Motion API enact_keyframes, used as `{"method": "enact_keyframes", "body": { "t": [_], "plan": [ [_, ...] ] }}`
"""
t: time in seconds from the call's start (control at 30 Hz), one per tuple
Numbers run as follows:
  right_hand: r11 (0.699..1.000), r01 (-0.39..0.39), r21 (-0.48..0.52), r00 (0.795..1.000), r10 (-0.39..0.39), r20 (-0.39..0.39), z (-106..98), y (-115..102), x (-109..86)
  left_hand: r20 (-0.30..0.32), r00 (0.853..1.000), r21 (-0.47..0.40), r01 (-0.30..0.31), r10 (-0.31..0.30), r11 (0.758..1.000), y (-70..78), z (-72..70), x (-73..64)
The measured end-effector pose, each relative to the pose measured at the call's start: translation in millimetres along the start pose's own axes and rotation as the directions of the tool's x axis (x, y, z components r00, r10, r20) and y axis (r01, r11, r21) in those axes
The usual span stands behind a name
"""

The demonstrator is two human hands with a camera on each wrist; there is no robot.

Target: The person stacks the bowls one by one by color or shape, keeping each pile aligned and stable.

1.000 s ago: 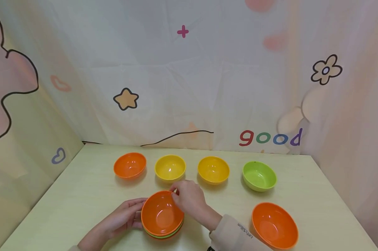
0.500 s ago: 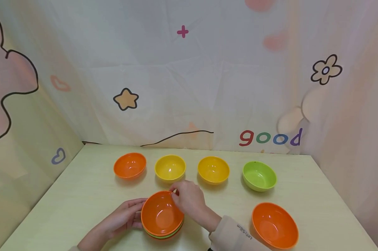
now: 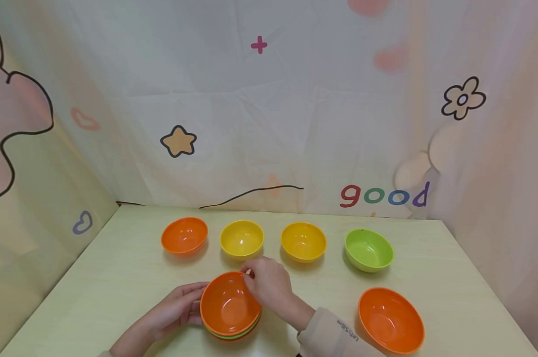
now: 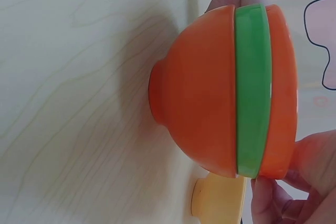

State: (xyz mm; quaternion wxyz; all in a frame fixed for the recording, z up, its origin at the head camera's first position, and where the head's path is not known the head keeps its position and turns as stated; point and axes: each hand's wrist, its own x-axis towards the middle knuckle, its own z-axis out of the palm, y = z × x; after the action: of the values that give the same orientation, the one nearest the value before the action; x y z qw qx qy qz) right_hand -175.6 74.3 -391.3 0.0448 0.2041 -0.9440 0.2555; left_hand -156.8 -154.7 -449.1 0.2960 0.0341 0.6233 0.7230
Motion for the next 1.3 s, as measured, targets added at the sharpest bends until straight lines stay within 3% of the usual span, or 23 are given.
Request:
{"method": "enact_keyframes", "body": {
  "t": [0.4,1.07,1.3],
  "plan": [
    [1.0,0.007,0.006,1.0,-0.007,-0.008,-1,0,-1.3,0.022,1.0,-0.001,-0.016,0.016,1.0,-1.0,-0.4,-0.4],
    [0.997,0.037,0.069,0.999,-0.034,-0.034,-8,10,-6.2,-0.006,1.0,0.007,-0.011,0.011,1.0,-1.4,0.9,0.0],
    [0.998,0.012,0.06,0.999,-0.01,-0.033,-11,16,-9.3,-0.013,1.0,0.004,-0.006,0.006,1.0,-2.1,-0.2,0.6]
  ]
}}
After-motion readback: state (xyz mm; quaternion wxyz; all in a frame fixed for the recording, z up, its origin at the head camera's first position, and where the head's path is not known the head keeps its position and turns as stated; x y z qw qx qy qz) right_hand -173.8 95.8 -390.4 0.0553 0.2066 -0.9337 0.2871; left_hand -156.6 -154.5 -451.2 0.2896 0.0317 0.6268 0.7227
